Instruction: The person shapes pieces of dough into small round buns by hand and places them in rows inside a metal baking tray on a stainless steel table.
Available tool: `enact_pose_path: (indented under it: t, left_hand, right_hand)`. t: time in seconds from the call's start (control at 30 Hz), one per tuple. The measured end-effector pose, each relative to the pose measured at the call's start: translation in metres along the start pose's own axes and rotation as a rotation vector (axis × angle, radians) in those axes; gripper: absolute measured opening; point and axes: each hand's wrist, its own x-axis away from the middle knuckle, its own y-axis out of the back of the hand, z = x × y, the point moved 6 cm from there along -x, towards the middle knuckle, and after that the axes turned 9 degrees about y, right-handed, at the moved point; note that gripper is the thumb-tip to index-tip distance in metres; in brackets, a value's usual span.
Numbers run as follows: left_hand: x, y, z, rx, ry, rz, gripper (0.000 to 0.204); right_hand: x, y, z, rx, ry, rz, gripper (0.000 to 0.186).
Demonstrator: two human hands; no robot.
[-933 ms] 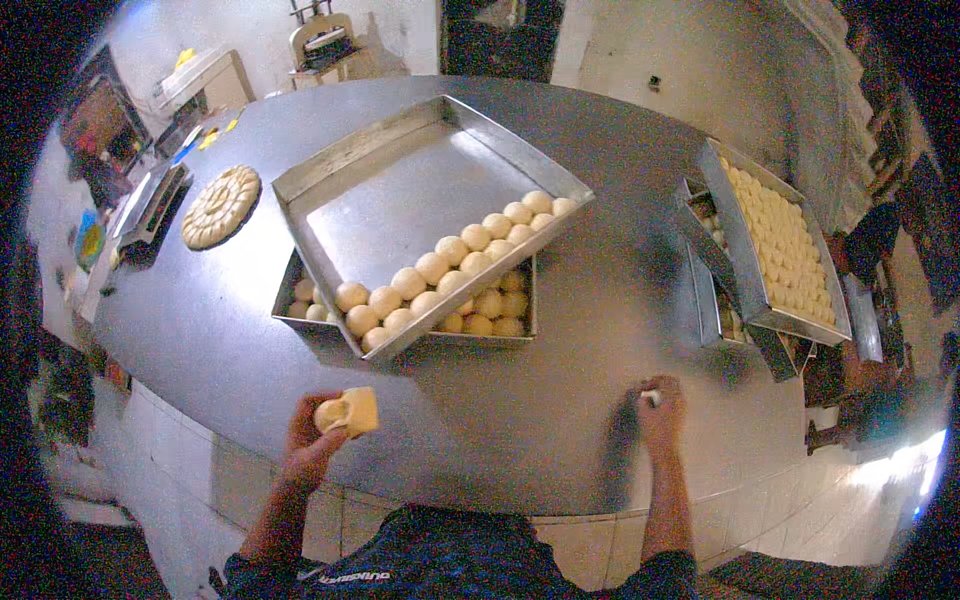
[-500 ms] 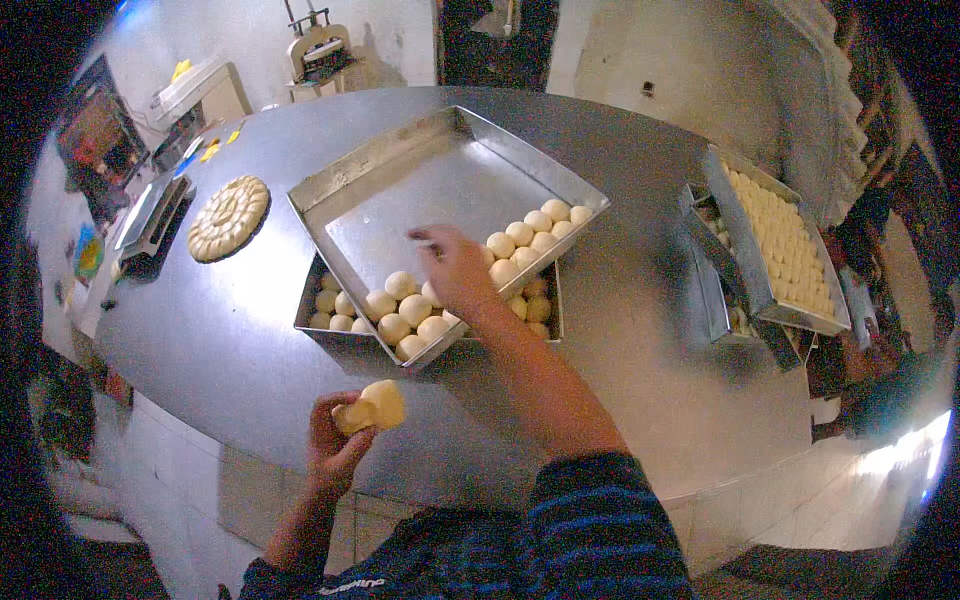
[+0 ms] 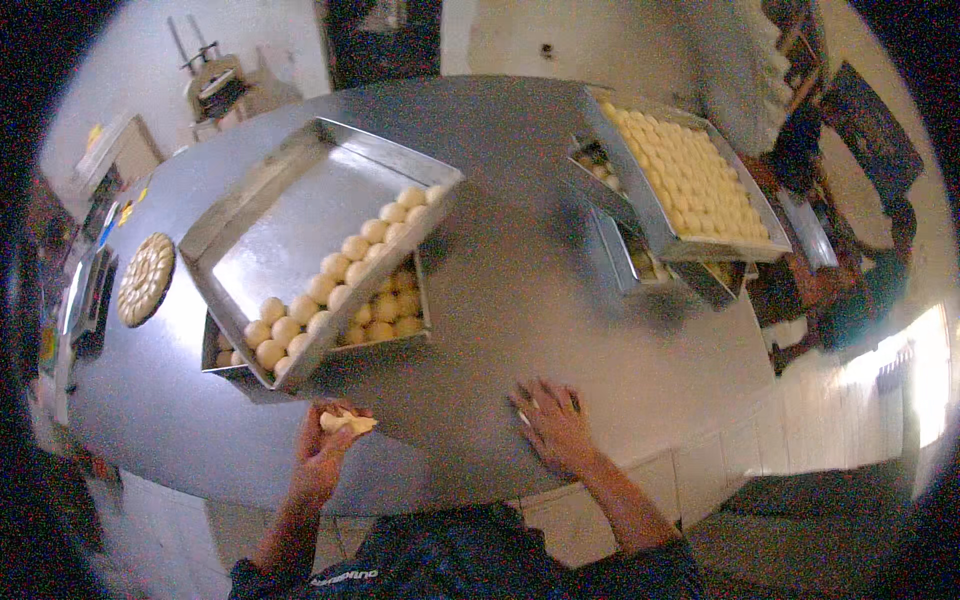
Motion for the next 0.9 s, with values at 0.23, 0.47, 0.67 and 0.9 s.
enact_pose_path:
  t: [0.23,0.47,0.67,0.9]
  left_hand:
    - [-0.017,-0.033,0.056,-0.144,0.3,-0.086,0.03]
    - [0.005,-0.046,0.035,-0.13,0.228,0.023,0.036]
    - [0.009,-0.005,0.034,-0.022,0.178,-0.013,0.03]
    - [0.014,-0.023,0.033,0.092,0.139,-0.022,0.025]
  right_hand:
    - [-0.07,-0.032,-0.041,0.013,-0.295,-0.221,0.033]
    - [-0.075,0.003,-0.08,0.015,-0.26,-0.376,0.021]
    - [-0.044,-0.011,-0.035,-0.347,0.073,-0.257,0.013]
    - [-0.073,-0.003,-0.046,-0.072,-0.036,-0.416,0.016]
